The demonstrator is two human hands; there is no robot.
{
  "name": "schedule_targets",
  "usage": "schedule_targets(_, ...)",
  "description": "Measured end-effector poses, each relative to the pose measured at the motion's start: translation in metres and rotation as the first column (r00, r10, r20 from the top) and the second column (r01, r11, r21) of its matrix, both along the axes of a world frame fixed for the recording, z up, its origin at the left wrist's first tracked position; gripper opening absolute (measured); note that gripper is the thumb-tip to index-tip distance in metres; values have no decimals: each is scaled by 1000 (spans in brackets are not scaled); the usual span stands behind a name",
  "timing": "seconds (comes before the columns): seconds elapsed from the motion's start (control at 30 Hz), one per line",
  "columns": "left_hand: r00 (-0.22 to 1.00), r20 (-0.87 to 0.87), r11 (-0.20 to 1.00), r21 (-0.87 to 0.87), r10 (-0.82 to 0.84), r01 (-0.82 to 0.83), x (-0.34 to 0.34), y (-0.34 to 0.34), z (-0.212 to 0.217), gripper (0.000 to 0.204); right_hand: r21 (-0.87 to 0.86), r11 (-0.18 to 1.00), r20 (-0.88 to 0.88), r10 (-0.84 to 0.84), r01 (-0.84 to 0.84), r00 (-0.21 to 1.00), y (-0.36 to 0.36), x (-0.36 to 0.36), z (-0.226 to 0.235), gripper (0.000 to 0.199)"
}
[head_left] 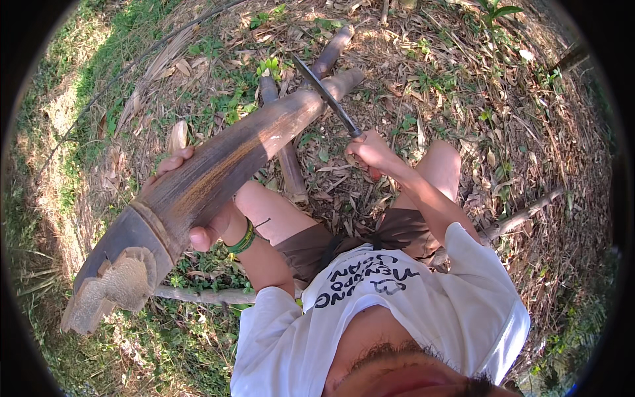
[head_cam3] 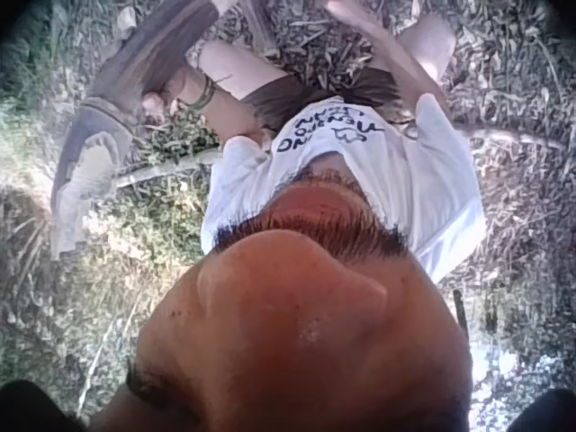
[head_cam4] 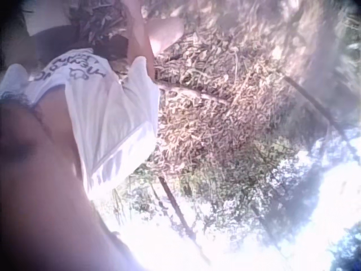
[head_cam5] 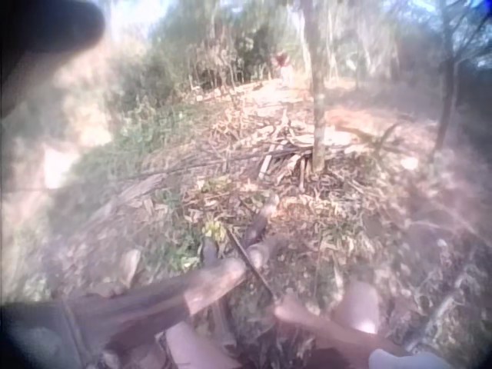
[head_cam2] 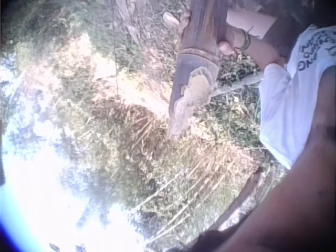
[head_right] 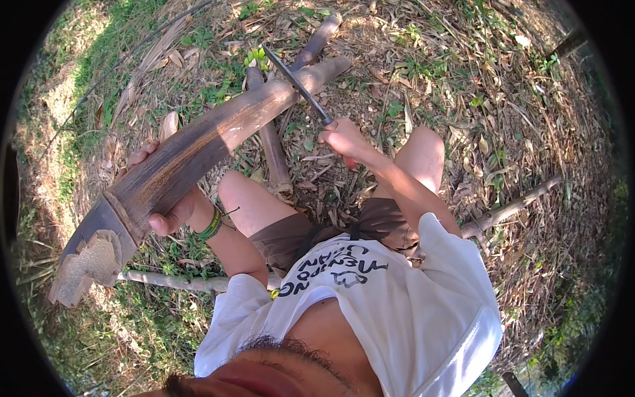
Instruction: The person splits a section of bamboo into longitudinal pieces using a machete while sitting on the ground outdoors.
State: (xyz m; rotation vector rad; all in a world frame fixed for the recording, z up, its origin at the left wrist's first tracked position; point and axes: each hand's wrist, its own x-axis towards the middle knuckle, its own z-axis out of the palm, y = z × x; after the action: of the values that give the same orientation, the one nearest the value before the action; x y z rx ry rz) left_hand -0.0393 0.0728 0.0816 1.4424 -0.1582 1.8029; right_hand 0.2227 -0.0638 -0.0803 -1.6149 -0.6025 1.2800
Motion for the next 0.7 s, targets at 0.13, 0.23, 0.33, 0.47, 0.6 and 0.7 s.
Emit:
schedule_targets(0.13,999,15,998,46,-41,40,9,1,5,100,290,957,272,-87,4,958,4,38,147,28)
schedule_targets(0.23,1000,-4,998,57,-30,30,8,-5,4,102,806,591,137,-254,42,957,-8,51,242,19)
schedule_targets(0.33,1000,-18,999,46,-17,18,6,-14,5,106,973,158,-85,-431,168,898,-11,35,212,24)
schedule_targets(0.47,984,-78,958,226,-163,177,16,-10,8,108,-91,995,153,-25,40,988,-3,-2,-14,30)
schedule_targets(0.6,996,-59,988,129,-71,78,2,-34,-4,104,47,998,86,42,-46,995,-4,-8,-22,29)
schedule_targets(0.7,999,-8,995,83,47,-46,20,-33,3,84,38,997,188,59,-67,980,0,16,-15,32)
